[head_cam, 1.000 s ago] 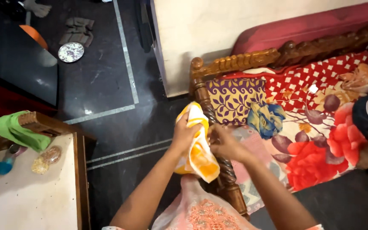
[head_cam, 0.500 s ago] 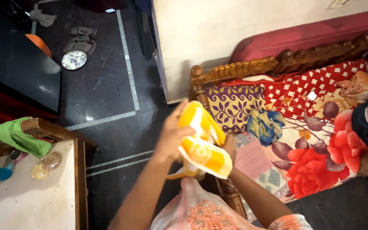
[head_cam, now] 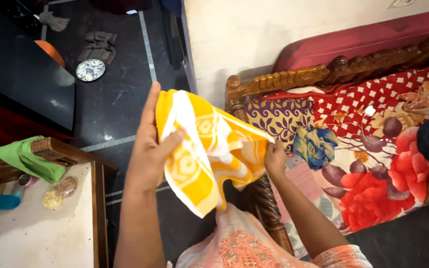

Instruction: The person serves rice from a container into plates and organizes the dining area.

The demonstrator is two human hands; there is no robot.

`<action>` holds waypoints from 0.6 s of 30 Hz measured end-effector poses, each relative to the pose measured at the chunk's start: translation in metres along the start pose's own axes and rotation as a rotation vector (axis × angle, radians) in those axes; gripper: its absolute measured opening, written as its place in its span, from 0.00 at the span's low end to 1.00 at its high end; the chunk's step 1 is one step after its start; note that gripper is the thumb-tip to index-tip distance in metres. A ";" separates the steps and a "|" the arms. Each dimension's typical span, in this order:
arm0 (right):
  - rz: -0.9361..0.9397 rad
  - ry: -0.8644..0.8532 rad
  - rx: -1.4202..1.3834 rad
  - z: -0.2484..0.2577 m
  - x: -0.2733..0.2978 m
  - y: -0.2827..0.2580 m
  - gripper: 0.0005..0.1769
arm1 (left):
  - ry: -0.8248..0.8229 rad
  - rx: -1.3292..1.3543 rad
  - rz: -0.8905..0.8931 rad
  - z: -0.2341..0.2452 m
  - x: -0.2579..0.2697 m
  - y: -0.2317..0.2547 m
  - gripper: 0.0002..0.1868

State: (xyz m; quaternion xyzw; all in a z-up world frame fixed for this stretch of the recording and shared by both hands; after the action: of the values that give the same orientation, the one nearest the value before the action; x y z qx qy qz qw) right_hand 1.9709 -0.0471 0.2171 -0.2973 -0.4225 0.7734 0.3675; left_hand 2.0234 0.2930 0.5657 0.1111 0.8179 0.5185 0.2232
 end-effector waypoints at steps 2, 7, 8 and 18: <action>0.045 -0.101 -0.017 0.020 0.013 -0.067 0.12 | 0.075 -0.556 -0.122 0.016 -0.003 -0.007 0.41; 0.695 -0.495 -0.009 0.045 0.053 -0.206 0.11 | 0.099 -1.456 0.289 0.008 -0.009 -0.041 0.45; 0.844 -0.570 -0.037 0.048 0.064 -0.231 0.11 | -0.007 -1.445 0.209 0.009 -0.011 -0.066 0.45; 0.682 -0.342 0.385 0.047 0.070 -0.203 0.14 | -0.140 -1.135 -0.005 0.028 0.007 -0.081 0.14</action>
State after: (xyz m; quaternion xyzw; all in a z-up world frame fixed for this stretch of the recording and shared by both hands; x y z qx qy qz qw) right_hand 1.9607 0.0655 0.4060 -0.2134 -0.2029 0.9535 0.0640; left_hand 2.0351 0.2827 0.4808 0.0058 0.3946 0.8675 0.3027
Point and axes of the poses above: each hand's wrist, its own x-axis away from the middle knuckle, its own z-axis out of the back of the hand, y = z × x, the point moved 3 cm from there along -x, towards the middle knuckle, and after that the axes turned 3 degrees about y, right-handed, at the moved point
